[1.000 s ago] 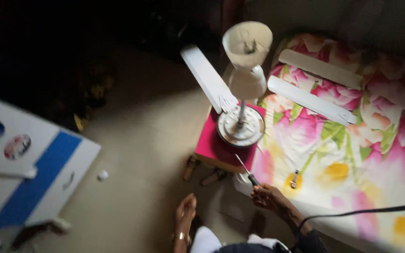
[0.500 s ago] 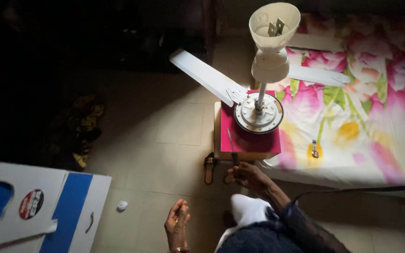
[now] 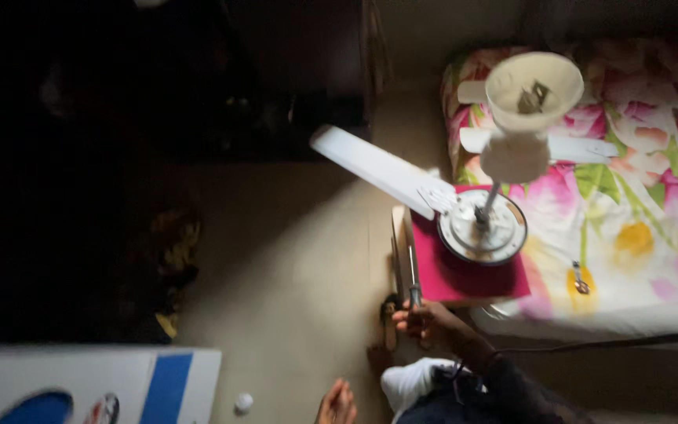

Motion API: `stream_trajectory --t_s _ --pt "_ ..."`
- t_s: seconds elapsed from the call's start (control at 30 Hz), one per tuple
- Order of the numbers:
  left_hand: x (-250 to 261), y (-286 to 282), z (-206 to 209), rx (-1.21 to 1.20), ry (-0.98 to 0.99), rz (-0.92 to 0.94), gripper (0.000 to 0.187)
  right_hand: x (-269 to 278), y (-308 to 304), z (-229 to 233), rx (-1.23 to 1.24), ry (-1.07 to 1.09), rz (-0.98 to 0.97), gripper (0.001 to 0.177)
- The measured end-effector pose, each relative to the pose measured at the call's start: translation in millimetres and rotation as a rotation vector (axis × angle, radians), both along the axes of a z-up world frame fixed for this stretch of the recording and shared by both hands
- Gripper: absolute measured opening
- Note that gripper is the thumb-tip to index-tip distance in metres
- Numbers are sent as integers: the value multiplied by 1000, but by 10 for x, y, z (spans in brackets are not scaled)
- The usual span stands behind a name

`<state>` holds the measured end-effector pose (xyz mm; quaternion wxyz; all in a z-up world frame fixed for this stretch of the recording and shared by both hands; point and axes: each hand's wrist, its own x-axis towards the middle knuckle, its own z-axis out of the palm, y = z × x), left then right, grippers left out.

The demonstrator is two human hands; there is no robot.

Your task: The person attaches a fan blade to the ceiling fan motor housing using a screwdriver. They tighten the screws to secure the blade in place.

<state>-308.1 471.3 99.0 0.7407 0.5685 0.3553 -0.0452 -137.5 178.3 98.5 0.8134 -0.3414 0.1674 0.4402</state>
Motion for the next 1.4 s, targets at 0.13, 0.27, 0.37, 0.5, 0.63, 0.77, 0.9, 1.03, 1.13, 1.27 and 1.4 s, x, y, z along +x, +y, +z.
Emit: stream_trajectory --t_s 0.13,0.27,0.37,0.5,0.63,0.77,0.9,1.03,1.13,1.27,1.4 --pt "535 548 206 59 120 23 48 459 488 23 -151 5 -115 33" --pt "954 1007 391 94 182 41 48 968 843 437 -98 -10 -126 27" --pt "983 1261 427 119 224 74 48 1270 1080 851 -207 -112 -91 22" --pt "1372 1502 455 123 219 71 48 1499 1218 1331 -72 -244 -118 27" --pt "1786 1791 443 130 198 26 48 1627 1237 1371 -252 -200 -158 29" --pt "2364 2134 456 125 149 -74 48 1824 1208 1093 -240 -86 -347 28" --pt "3001 2527 575 127 88 -188 48 2138 1059 816 -149 -76 -526 31" --pt "3962 2710 852 61 36 -343 46 2162 889 741 -406 -80 -690 32" --pt "4657 2666 1207 126 46 -530 45 2036 832 753 -540 -77 -752 37" --pt "5413 2307 1497 357 124 -777 43 1431 790 593 -674 46 -877 34" --pt "5997 1801 1606 303 96 -1029 44 1001 866 279 -778 241 -976 27"
